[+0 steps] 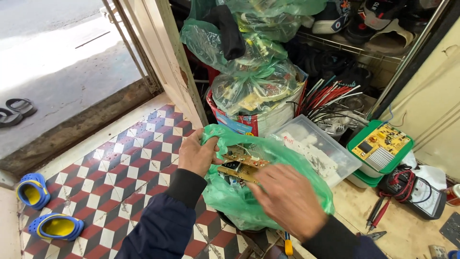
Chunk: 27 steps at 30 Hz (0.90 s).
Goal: The person sits at a cluttered workbench and handles several electronic circuit boards, picking them up, turning them over, and placing them into a green plastic bag. They also move a roll of white tape and a small digital device on the table.
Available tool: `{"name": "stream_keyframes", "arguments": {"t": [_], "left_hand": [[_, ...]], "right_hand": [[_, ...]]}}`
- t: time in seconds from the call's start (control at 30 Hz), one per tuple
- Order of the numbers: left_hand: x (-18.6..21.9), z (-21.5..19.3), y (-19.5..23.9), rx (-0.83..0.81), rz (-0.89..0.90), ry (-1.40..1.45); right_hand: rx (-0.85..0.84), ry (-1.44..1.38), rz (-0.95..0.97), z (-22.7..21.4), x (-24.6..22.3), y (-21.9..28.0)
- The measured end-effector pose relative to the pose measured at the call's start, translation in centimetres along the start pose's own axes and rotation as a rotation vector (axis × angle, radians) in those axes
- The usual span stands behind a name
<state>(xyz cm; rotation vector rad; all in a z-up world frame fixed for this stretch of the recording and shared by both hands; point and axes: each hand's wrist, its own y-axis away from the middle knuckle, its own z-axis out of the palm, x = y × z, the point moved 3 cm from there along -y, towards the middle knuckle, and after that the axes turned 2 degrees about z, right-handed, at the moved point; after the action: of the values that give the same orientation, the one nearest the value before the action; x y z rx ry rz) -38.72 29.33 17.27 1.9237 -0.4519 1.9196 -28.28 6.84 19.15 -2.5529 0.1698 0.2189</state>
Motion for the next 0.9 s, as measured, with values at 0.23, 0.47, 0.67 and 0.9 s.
{"name": "stream_keyframes", "arguments": {"t": [0.23,0.47,0.67,0.9], "left_hand": [[4.6,-0.3,3.9,-0.025,0.022,-0.23],[2.9,-0.2,1.8,-0.052,0.029,-0.123],[-0.3,-1.4,-0.8,-0.079,0.023,0.104],[-0.8,-1.9,-1.1,-0.077,0.036,-0.052]], "right_hand": [[-0.602,0.191,0.344,12.1,7.7,-4.6],[-0.409,0.362,0.151,9.5,7.8,-2.8],[-0.178,0.36,0.047,1.0,4.8,0.1],[-0.117,0.157,0.267,-10.7,11.3,16.0]]}}
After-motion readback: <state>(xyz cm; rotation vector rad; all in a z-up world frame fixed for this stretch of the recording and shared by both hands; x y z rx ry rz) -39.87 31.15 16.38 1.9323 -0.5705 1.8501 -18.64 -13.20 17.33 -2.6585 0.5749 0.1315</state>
